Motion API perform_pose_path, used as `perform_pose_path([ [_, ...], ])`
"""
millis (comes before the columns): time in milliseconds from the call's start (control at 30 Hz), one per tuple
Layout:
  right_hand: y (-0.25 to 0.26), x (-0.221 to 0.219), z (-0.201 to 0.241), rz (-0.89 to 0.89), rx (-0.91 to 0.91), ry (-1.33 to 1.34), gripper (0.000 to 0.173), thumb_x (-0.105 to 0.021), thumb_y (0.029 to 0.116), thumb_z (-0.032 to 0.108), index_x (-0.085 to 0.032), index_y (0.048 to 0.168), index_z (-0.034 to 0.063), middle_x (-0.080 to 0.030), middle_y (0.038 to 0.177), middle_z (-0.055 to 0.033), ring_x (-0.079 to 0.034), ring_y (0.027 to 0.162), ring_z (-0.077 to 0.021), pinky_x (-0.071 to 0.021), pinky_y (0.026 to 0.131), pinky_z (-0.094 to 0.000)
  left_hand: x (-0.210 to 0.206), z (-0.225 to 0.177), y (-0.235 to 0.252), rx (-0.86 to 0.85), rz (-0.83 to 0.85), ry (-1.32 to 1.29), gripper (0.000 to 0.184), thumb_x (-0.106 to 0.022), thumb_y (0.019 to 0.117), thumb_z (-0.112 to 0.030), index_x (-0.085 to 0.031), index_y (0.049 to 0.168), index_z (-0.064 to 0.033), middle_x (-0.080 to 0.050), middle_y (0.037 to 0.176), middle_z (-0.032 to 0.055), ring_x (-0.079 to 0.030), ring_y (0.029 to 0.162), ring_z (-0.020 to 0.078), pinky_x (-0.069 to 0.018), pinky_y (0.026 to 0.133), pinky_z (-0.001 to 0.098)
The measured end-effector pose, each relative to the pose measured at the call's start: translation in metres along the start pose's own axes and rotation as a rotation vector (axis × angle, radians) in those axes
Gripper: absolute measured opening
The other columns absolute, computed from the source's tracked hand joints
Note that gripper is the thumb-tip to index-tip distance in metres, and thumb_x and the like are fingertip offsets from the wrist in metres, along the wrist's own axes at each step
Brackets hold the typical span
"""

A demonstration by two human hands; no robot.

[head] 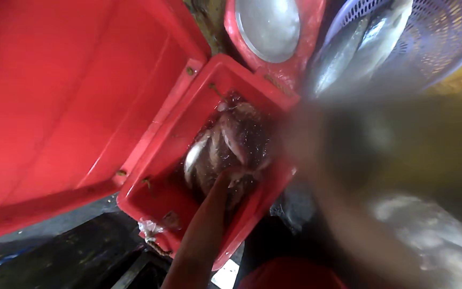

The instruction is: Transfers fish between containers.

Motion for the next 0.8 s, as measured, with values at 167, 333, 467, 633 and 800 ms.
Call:
perform_pose_path([
  [167, -0.001, 0.003, 0.003, -0.002, -0.013, -0.003, 0.059, -0.047, 0.0951, 0.053, -0.058, 0.144, 0.0205, -0.049, 0.154, -0.0101, -0.049, 0.135, -0.0346, -0.0365, 0.109, -0.0597, 0.003, -0.001, 0.001, -0.117, -0.063, 0.258, 0.067, -0.088, 0.0765, -0.036, -0.063, 0.128, -0.0014, -0.069, 0.118, 0.0172, -0.066, 0.111, 0.0301, -0.0524, 0.098, 0.0537],
  [333, 0.001, 0.003, 0.003, -0.092, 0.007, 0.04, 0.058, -0.055, 0.0919, 0.051, -0.063, 0.139, 0.0189, -0.054, 0.149, -0.0117, -0.05, 0.136, -0.0348, -0.0378, 0.11, -0.06, -0.022, 0.005, -0.01, -0.095, -0.231, 0.271, 0.061, -0.081, 0.0835, -0.025, -0.058, 0.134, 0.0003, -0.067, 0.121, 0.0227, -0.065, 0.113, 0.0373, -0.0512, 0.099, 0.0605],
  [467, 0.001, 0.0, 0.001, -0.073, 0.006, 0.05, 0.055, -0.054, 0.0938, 0.051, -0.064, 0.138, 0.0193, -0.055, 0.149, -0.0096, -0.051, 0.136, -0.0343, -0.0373, 0.111, -0.0606, -0.023, 0.009, -0.042, -0.091, -0.285, 0.044, 0.037, -0.073, 0.0884, -0.016, -0.064, 0.12, -0.0012, -0.069, 0.104, 0.0164, -0.066, 0.091, 0.0279, -0.0546, 0.08, 0.0506],
  [633, 0.001, 0.002, 0.0, -0.072, -0.005, 0.078, 0.056, -0.051, 0.0943, 0.055, -0.064, 0.138, 0.0231, -0.057, 0.148, -0.0061, -0.053, 0.135, -0.0318, -0.0403, 0.11, -0.0563, -0.016, -0.021, -0.143, -0.076, -0.299, -0.115, 0.026, -0.068, 0.0942, -0.011, -0.062, 0.119, -0.0036, -0.066, 0.095, 0.0069, -0.06, 0.077, 0.0132, -0.0522, 0.064, 0.0323],
  [800, 0.001, 0.008, -0.008, -0.07, -0.038, 0.233, 0.06, -0.055, 0.0929, 0.055, -0.063, 0.141, 0.0199, -0.059, 0.145, -0.0082, -0.053, 0.135, -0.0312, -0.0396, 0.114, -0.0536, 0.002, -0.006, -0.201, -0.208, -0.358, -0.211, 0.014, -0.066, 0.0806, -0.009, -0.064, 0.094, -0.0102, -0.063, 0.073, -0.0011, -0.059, 0.059, 0.0096, -0.0504, 0.051, 0.0293],
])
Point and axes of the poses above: each hand's wrist, its own y-axis towards the middle knuckle, its own x-axis out of the back of the hand, z = x × y, the point moved 6 cm from there along y, towards the middle knuckle
